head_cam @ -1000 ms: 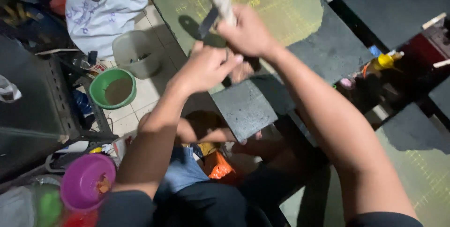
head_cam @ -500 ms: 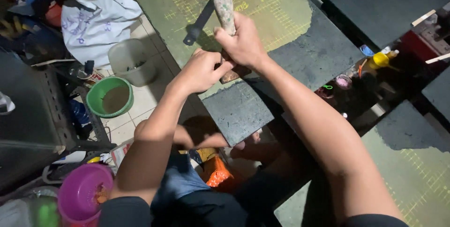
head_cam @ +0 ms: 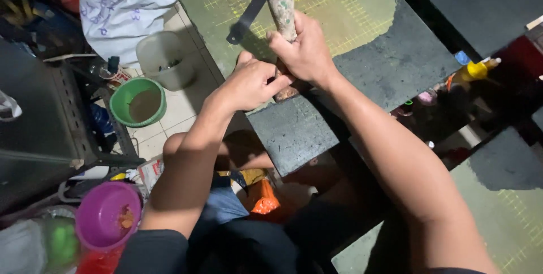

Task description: Using a hand scraper to remove dried ink or residue from a screen printing frame surface.

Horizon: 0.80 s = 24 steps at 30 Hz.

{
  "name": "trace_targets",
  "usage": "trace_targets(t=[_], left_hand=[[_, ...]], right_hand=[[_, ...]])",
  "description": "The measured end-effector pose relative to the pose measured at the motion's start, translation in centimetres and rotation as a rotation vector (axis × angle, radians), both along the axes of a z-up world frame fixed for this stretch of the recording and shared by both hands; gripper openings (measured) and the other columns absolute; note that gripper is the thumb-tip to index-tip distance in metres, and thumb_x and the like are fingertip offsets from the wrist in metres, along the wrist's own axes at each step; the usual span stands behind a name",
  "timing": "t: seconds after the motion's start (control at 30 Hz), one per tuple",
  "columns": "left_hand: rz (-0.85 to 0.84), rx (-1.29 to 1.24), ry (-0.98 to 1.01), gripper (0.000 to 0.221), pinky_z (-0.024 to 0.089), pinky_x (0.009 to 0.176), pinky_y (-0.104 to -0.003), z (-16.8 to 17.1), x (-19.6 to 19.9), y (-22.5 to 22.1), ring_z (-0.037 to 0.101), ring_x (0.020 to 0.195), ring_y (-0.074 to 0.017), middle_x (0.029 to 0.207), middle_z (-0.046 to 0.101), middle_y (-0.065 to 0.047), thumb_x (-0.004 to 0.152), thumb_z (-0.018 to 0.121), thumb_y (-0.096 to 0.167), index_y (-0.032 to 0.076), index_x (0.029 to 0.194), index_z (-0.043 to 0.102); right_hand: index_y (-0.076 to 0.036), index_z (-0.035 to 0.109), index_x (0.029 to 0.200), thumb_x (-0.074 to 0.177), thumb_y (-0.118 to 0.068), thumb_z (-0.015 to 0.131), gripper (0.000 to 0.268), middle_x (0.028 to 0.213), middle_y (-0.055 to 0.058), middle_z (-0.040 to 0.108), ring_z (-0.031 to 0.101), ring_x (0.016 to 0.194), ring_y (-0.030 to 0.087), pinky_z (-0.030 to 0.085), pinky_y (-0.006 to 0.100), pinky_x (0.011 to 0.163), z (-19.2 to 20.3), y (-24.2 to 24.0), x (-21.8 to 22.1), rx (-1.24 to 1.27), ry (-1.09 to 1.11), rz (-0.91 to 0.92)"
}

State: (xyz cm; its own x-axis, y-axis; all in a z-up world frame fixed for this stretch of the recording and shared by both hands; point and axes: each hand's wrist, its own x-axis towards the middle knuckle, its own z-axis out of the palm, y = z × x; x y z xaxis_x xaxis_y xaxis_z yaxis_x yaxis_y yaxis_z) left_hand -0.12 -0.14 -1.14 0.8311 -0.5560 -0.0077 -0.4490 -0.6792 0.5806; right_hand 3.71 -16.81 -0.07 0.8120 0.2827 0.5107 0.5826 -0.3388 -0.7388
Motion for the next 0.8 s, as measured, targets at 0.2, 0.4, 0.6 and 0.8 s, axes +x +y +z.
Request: trace_targets(t=[0.2, 0.4, 0.6, 0.8], left_hand=[[-0.029, 0.011, -0.011, 0.056, 0.027, 0.089, -0.038, -0.3, 0.4, 0.1, 0.042, 0.063, -0.0234, 0.056, 0.046, -0.002, 0.108, 0.05, 0.042, 0.013, 0.061, 0.042], [-0.054, -0.127, 0.001, 0.054, 0.039, 0.088, -0.037, 0.0, 1.0, 1.4, 0.072, 0.078, -0.0316, 0.061, 0.071, -0.009, 0.103, 0.053, 0.045, 0.008, 0.065, 0.062], [0.036, -0.456, 0.119, 0.044, 0.057, 0.087, -0.033, 3.0, -0.5, 3.4, 0.071, 0.089, -0.0151, 0.097, 0.07, -0.006, 0.108, 0.033, 0.038, 0.007, 0.119, 0.062], [-0.088, -0.122, -0.131, 0.052, 0.008, 0.127, -0.052, 4.6, -4.0, 1.2, 0.025, 0.153, -0.0256, 0.166, 0.033, -0.009, 0.108, 0.037, 0.029, 0.01, 0.156, 0.034]], right_hand=[[-0.019, 0.035, 0.078, 0.096, -0.026, 0.064, 0.035, 0.071, -0.006, 0.037, 0.032, 0.062, 0.009, 0.027, 0.028, 0.055, 0.3, 0.0, -0.1, -0.019, -0.005, 0.0], [-0.01, 0.059, 0.079, 0.084, -0.023, 0.074, 0.02, 0.062, 0.005, 0.052, 0.054, 0.061, 0.02, 0.045, 0.037, 0.057, 0.5, 0.6, 1.6, 0.01, 0.234, -0.072], [-0.022, 0.045, 0.07, 0.095, -0.021, 0.06, 0.029, 0.065, -0.009, 0.044, 0.039, 0.059, 0.004, 0.027, 0.032, 0.051, 6.6, -5.4, 2.9, -0.15, 0.21, -0.25], [-0.012, 0.037, 0.096, 0.109, -0.013, 0.062, 0.028, 0.085, 0.002, 0.035, 0.032, 0.08, 0.014, 0.03, 0.039, 0.068, 8.0, -8.3, 1.2, -0.2, -0.178, -0.236]])
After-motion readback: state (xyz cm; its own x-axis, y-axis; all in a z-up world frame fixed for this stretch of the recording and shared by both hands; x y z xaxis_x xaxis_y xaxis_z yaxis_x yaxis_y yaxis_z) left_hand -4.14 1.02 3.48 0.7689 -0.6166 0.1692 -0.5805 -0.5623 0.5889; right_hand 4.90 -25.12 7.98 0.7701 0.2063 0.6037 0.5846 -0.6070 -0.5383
